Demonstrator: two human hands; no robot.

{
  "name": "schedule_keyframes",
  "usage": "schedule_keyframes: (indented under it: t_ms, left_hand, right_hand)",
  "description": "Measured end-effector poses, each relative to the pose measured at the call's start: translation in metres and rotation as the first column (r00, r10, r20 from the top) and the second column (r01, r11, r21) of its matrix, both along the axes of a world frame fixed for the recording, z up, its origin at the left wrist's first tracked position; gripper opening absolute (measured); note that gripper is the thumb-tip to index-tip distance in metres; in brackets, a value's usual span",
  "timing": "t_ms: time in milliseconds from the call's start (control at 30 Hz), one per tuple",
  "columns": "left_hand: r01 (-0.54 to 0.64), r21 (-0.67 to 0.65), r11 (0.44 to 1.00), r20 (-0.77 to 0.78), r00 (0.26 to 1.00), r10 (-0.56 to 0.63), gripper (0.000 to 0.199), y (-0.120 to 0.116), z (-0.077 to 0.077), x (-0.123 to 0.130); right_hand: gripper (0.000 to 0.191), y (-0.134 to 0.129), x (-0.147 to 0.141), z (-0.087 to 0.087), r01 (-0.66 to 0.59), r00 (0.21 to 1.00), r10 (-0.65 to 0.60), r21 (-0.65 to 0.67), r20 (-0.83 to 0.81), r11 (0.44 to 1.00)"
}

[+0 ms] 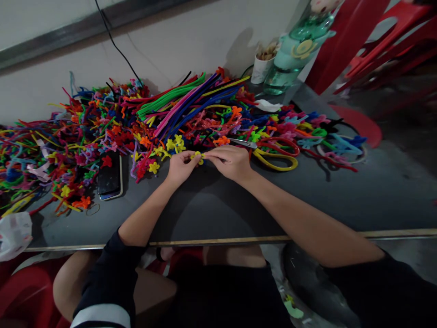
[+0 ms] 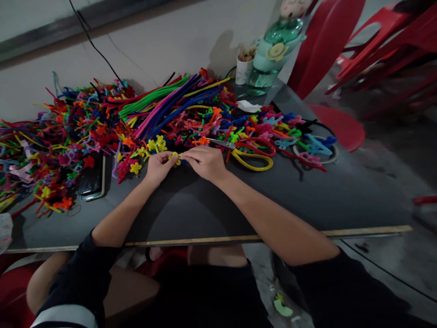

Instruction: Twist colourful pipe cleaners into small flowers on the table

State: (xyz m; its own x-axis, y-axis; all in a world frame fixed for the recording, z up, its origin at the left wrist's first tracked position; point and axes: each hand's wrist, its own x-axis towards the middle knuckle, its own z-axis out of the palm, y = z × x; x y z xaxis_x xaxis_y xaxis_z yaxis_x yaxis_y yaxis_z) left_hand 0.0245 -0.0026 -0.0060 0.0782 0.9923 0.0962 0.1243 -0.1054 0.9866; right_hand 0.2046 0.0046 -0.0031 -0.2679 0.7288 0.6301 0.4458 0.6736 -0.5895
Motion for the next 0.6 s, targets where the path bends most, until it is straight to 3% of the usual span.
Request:
schedule_keyframes:
  t_ms: [400, 600]
  left_hand:
    - [-0.001, -0.005, 1.000, 0.025, 1.000, 0.001, 0.032, -0.0006, -0.0010, 0.0010]
    - [-0.043, 0.054, 0.998, 0.163, 0.986, 0.034, 0.032, 0.0001, -0.0049, 0.0043]
  right_hand:
    - [0.022, -0.0018, -0.0013, 0.0029, 0.012, 0.999, -0.011, 0.011, -0.034, 1.000]
    - [0.020, -0.0046, -0.0052, 0.0040, 0.080, 0.993, -0.078, 0.020, -0.089, 0.997]
